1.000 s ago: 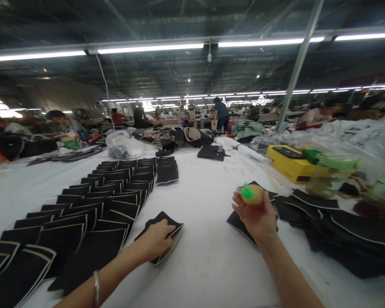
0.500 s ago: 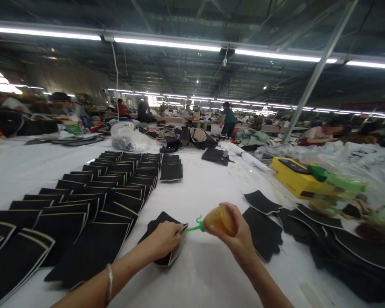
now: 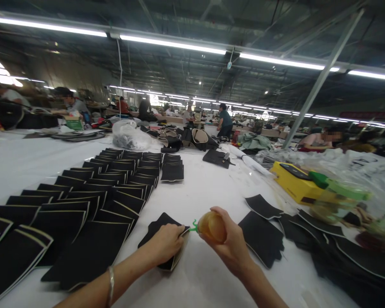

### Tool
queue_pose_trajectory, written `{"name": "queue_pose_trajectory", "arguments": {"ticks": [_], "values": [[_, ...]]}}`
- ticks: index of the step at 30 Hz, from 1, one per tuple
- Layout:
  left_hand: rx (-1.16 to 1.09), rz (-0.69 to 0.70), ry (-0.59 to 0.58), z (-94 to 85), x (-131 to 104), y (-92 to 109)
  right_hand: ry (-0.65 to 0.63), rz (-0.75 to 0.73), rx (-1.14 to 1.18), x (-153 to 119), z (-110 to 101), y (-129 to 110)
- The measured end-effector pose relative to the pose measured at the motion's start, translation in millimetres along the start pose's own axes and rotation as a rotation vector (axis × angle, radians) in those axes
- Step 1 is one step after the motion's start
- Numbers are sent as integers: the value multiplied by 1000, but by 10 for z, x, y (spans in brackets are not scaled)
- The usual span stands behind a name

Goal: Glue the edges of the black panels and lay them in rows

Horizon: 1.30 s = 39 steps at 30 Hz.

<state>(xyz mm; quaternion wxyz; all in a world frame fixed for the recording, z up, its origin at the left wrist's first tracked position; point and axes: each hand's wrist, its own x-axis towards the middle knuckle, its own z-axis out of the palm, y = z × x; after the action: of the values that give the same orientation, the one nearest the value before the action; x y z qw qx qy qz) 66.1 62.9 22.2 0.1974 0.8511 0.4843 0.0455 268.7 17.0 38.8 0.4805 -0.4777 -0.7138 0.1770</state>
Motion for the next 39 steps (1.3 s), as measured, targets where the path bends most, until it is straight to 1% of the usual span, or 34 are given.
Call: {"name": "queue_pose_trajectory", "arguments": {"ticks": [3, 5, 9, 11, 14, 16, 19, 21, 23, 27, 32, 36, 37, 39], "values": [[24, -10, -2, -2, -14, 20, -18, 90, 61, -4, -20, -5], [30, -22, -6, -2, -21, 27, 1, 122, 85, 14, -29, 14], [29, -12, 0, 11, -25, 19, 63, 116, 52, 45, -28, 44], [40, -8, 2, 24, -22, 13, 54, 124, 57, 38, -26, 36], [48, -2, 2, 42, -19, 8, 3, 169, 121, 22, -34, 24], [44, 1, -4, 53, -17, 4, -1, 190, 147, 24, -43, 40], [39, -1, -11, 62, -17, -3, 55, 185, 105, 31, -49, 87], [44, -7, -21, 59, -20, -1, 71, 180, 82, 18, -47, 99], [49, -11, -29, 49, -27, 9, 46, 186, 117, -10, -43, 88], [50, -10, -26, 17, -42, 30, -19, 226, 273, -41, -44, 73], [19, 1, -35, 24, -42, -17, 27, 252, 252, -28, -54, 110], [-20, 9, -21, 54, -43, -52, -65, 290, 358, -74, -50, 69], [-29, 8, -19, 57, -44, -51, -70, 297, 380, -83, -49, 61], [-29, 4, -18, 58, -46, -43, -40, 302, 384, -90, -47, 60]]}}
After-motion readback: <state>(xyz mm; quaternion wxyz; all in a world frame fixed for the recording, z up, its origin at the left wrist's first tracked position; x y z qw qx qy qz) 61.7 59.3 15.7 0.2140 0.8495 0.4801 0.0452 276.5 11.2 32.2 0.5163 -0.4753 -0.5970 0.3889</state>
